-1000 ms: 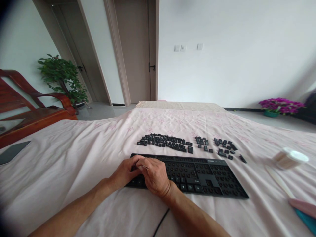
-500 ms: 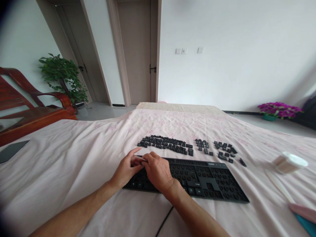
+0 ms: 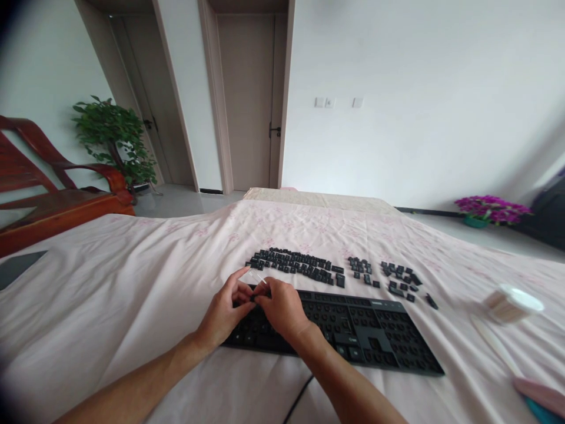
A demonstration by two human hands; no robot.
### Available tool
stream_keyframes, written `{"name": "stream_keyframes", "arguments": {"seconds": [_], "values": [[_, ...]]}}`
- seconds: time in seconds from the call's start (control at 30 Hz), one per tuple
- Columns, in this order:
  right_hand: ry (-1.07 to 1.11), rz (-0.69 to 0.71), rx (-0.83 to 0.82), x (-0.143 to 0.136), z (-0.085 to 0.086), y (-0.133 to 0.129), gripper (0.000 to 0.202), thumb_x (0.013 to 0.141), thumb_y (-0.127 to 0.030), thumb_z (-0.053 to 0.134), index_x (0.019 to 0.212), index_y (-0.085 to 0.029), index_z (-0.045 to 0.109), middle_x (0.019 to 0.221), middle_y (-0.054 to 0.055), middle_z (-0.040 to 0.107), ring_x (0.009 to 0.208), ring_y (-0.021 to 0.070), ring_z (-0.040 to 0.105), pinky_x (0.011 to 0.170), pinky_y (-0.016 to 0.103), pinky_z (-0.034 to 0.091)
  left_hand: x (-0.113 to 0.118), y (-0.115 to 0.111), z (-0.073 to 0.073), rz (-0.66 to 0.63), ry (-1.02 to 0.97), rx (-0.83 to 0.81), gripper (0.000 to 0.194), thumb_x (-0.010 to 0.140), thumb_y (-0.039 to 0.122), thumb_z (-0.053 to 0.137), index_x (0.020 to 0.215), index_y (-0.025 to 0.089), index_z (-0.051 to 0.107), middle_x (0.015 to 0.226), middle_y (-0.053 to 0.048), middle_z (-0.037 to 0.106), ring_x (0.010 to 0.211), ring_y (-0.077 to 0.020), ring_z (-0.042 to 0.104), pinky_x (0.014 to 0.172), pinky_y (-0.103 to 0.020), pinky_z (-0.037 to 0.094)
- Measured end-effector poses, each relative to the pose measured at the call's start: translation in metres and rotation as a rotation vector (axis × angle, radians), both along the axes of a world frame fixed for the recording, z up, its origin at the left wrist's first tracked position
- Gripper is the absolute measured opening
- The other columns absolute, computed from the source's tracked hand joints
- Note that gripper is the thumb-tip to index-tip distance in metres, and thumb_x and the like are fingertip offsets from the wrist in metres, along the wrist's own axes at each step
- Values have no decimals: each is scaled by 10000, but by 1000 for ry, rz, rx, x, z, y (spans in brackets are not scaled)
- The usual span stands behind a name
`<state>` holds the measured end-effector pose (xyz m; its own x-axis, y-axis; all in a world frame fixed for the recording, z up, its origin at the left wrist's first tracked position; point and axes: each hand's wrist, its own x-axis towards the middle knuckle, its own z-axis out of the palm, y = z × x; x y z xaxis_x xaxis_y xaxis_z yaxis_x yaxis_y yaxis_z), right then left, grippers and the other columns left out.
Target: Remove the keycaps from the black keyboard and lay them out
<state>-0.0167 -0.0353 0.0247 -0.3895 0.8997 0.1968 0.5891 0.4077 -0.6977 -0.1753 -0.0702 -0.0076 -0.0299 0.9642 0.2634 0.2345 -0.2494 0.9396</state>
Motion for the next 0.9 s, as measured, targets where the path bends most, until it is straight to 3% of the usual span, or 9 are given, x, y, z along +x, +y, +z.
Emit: {"name": "stream_keyframes", "arguments": {"seconds": [0.17, 0.3, 0.47, 0.9], "values": [[6, -7, -17, 6, 4, 17, 89, 727, -204, 632, 792, -212, 693, 764, 0, 701, 723, 169, 623, 681, 259, 428, -2, 1, -2, 44, 33, 24, 693, 737, 128, 612, 1360, 270, 346, 954, 1, 590, 773, -120, 617, 782, -301, 510], [-112, -137, 23, 10, 8, 48, 97, 738, -229, 624, 800, -219, 698, 794, 6, 705, 761, 176, 623, 674, 254, 402, -12, 8, -7, 156, 186, 95, 604, 773, 140, 572, 1336, 273, 398, 1062, -23, 587, 866, -142, 601, 869, -338, 482], [-281, -235, 29, 3, 0, 77, 137, 720, -229, 636, 850, -236, 679, 845, 9, 703, 803, 188, 613, 617, 248, 344, -26, 18, -15, 273, 283, 137, 551, 785, 142, 540, 1311, 269, 434, 1089, -25, 589, 920, -156, 588, 899, -344, 463], [-459, -275, 45, -18, -8, 93, 203, 744, -244, 591, 938, -258, 650, 913, 19, 695, 869, 201, 624, 635, 253, 355, -28, 23, -23, 259, 246, 66, 528, 786, 147, 527, 1302, 235, 457, 1063, -40, 615, 947, -163, 598, 886, -323, 469]]}}
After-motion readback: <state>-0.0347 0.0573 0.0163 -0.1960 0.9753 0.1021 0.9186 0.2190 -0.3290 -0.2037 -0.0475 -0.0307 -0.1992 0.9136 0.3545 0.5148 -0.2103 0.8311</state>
